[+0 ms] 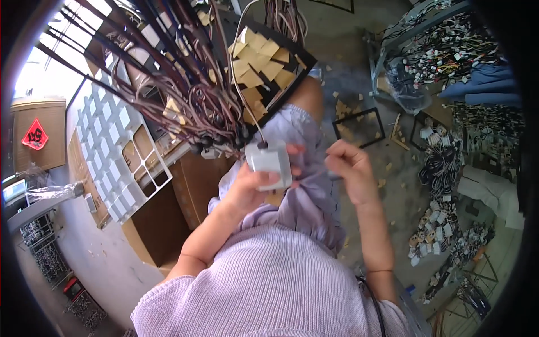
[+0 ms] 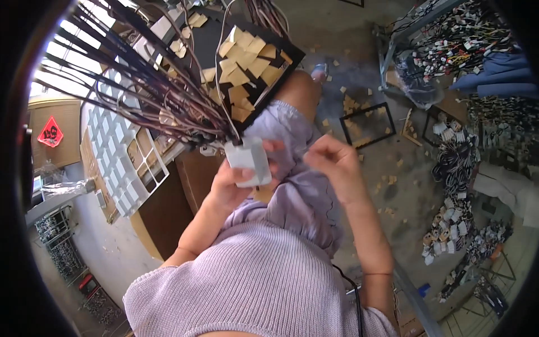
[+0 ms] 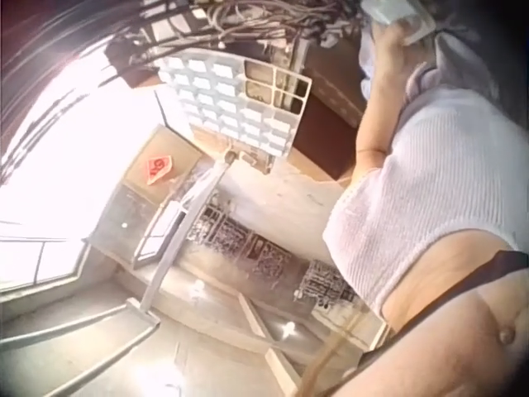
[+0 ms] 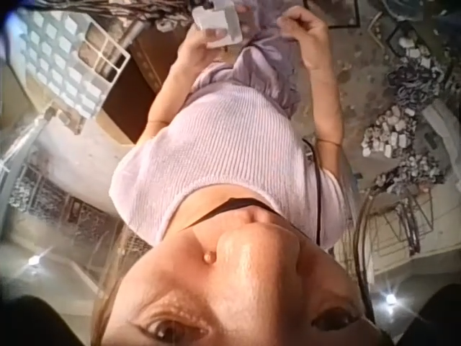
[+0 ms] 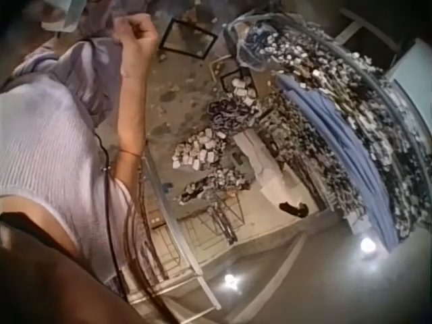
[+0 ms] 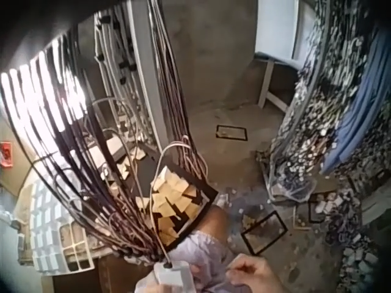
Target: Assembling and taping electrical wires to plastic housing components in a factory setting.
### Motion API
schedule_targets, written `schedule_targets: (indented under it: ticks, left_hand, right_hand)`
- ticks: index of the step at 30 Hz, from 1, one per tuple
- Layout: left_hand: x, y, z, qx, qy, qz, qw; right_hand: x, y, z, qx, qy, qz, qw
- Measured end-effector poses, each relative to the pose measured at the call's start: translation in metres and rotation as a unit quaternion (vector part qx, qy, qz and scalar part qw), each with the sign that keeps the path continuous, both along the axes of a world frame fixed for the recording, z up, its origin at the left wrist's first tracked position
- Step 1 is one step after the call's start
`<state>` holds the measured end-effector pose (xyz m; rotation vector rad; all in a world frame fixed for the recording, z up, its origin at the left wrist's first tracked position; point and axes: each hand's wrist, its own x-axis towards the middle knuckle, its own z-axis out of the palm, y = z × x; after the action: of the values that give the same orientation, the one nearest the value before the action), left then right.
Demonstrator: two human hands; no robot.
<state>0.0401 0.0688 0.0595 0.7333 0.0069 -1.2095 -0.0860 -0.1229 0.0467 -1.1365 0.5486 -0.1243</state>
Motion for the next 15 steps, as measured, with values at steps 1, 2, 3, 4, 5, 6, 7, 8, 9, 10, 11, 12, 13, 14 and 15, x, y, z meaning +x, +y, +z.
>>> schedule_targets:
  ticks: [1,2,3,4,5,6,7,8,9,10,11,12,13,14,15]
  left_hand:
    - [0.004,-0.004,0.0,0.007,-0.048,0.018,0.999]
    - [0.006,-0.007,0.0,0.04,-0.138,0.011,0.99]
    - [0.002,-0.013,0.01,0.13,-0.233,0.004,0.964]
    - [-0.003,-0.014,0.01,0.118,-0.271,0.031,0.955]
    - [0.001,-0.018,0.015,0.143,-0.335,-0.014,0.931]
    - [0.002,-0.02,0.018,0.166,-0.395,-0.06,0.901]
    - [-0.003,-0.021,0.016,0.176,-0.41,-0.055,0.893]
    - [-0.005,-0.022,0.015,0.179,-0.404,-0.056,0.895]
    - [-0.007,-0.024,0.016,0.164,-0.439,-0.041,0.883]
    - [-0.008,-0.025,0.015,0.149,-0.472,-0.026,0.868]
    - [-0.007,-0.025,0.009,0.131,-0.531,-0.016,0.837]
    - [-0.009,-0.025,0.008,0.132,-0.528,-0.016,0.839]
    - [-0.01,-0.025,0.009,0.148,-0.553,-0.008,0.82]
    - [-0.013,-0.024,0.008,0.166,-0.578,0.001,0.799]
    - [-0.015,-0.024,0.006,0.169,-0.575,0.002,0.8]
  right_hand:
    - [0.0,-0.007,-0.004,0.016,-0.003,-0.024,1.0]
    - [0.002,-0.006,0.004,0.005,-0.001,-0.057,0.998]
    - [0.006,-0.005,0.014,-0.006,0.002,-0.084,0.996]
    - [0.011,0.0,0.021,-0.032,0.012,-0.107,0.994]
    - [0.014,0.0,0.024,-0.026,0.02,-0.104,0.994]
    - [0.016,0.0,0.026,-0.062,0.007,-0.088,0.994]
    - [0.016,0.003,0.028,-0.098,-0.006,-0.071,0.993]
    - [0.019,0.007,0.03,-0.126,-0.013,-0.072,0.989]
    - [0.023,0.012,0.032,-0.124,-0.008,-0.07,0.99]
    - [0.027,0.016,0.035,-0.132,-0.011,-0.08,0.988]
    - [0.028,0.018,0.035,-0.142,-0.014,-0.091,0.986]
    - [0.028,0.019,0.034,-0.141,-0.011,-0.09,0.986]
    - [0.028,0.019,0.033,-0.137,-0.01,-0.089,0.987]
    - [0.027,0.02,0.03,-0.131,-0.01,-0.086,0.988]
    - [0.027,0.021,0.029,-0.129,-0.007,-0.083,0.988]
